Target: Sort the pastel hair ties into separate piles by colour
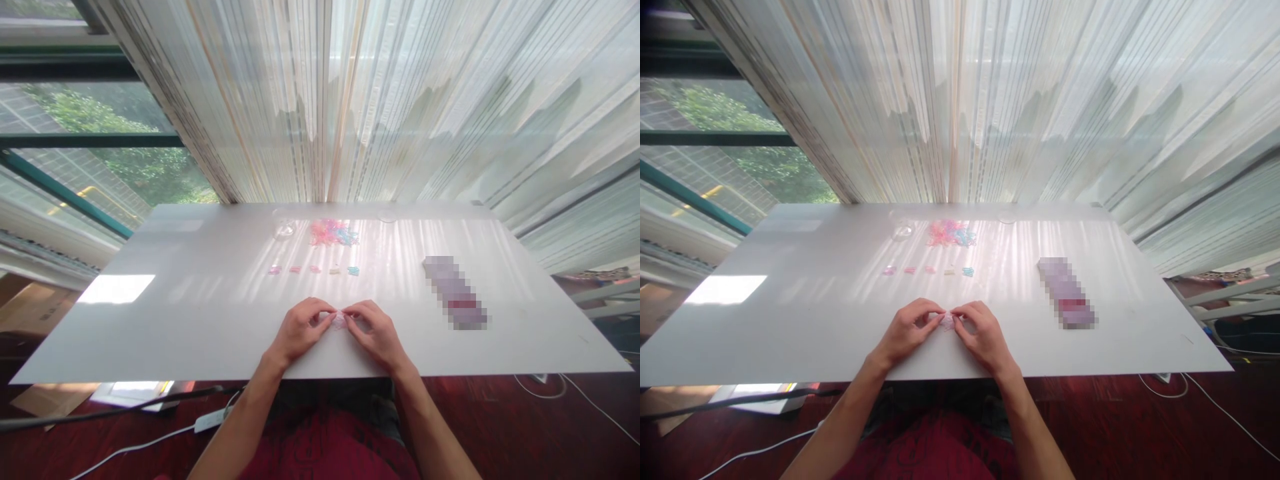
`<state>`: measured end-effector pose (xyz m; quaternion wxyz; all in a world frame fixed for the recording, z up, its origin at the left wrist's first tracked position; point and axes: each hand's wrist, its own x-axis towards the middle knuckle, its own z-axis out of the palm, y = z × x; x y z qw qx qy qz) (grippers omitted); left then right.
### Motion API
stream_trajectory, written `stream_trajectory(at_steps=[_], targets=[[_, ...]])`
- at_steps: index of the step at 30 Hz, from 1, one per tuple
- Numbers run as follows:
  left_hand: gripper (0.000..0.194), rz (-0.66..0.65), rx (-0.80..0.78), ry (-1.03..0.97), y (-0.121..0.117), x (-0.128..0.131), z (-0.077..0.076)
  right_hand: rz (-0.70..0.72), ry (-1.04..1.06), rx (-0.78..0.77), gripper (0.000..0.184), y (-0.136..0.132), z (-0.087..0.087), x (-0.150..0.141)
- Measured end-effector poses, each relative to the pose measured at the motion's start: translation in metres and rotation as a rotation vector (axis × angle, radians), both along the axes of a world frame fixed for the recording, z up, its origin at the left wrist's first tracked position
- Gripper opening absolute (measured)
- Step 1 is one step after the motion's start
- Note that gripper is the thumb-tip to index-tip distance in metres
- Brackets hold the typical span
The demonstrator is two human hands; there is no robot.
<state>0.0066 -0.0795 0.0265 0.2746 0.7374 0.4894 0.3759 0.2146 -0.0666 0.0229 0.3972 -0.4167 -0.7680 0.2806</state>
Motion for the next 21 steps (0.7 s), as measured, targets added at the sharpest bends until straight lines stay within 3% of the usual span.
stream_trajectory(at_steps=[21], targets=[[0.012,-0.002,-0.006,-0.028,0.0,0.0018,0.0037,-0.026,0.07,-0.032,0.011,-0.0021,0.0008,0.0009]])
